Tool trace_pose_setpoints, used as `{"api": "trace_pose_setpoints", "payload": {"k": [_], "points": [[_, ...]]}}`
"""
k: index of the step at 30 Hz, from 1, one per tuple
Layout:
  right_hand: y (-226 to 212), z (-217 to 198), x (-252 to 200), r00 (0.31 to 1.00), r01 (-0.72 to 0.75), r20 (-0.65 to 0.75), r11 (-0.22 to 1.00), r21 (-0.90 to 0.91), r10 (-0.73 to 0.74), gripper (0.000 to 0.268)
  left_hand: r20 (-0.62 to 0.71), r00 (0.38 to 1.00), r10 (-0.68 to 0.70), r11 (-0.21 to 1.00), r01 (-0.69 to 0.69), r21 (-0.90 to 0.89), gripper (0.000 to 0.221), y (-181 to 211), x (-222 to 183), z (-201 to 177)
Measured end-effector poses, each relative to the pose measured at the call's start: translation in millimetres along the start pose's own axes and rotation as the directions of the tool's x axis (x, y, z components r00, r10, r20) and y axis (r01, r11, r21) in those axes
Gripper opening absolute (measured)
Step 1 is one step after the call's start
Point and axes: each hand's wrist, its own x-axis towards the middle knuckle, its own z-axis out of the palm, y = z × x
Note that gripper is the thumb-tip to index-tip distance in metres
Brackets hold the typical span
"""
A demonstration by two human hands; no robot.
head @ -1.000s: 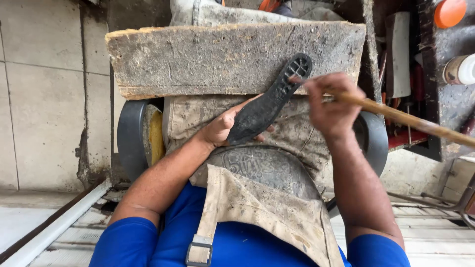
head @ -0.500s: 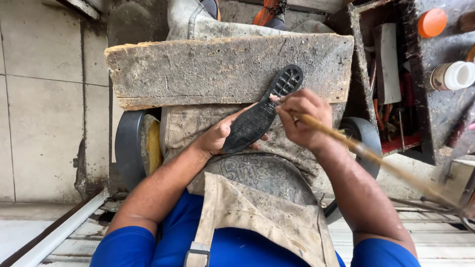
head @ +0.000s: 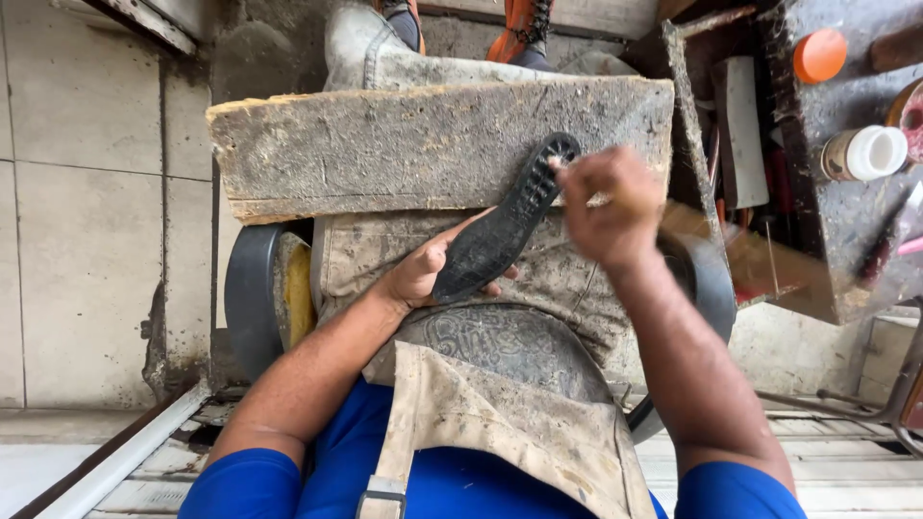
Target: Applying adhesive or dye to shoe soles using brushes at a repair bench
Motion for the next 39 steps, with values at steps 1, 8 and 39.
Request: {"api": "trace_pose_setpoints", "payload": {"k": [1,8,39], "points": [[-9,-2,-2,1.0,-0.001,-0.001,1.0,0.0,0.001,0.018,0.0,1.0,-0.002,1.0,0.002,0.0,0.116,-1,1,-3],[-3,-26,25,0.968,-0.203,-0.08,0.932,0.301,0.237,0.02,0.008,1.0,-0.015,0.999,0.015,-0.035,0.12,-7,1,-13],[110,-259,-30,0.722,-0.669,-0.443,0.7,-0.251,0.531,0.016,-0.076,0.997,0.004,0.889,-0.038,-0.456,0.109,45,14,69]]}}
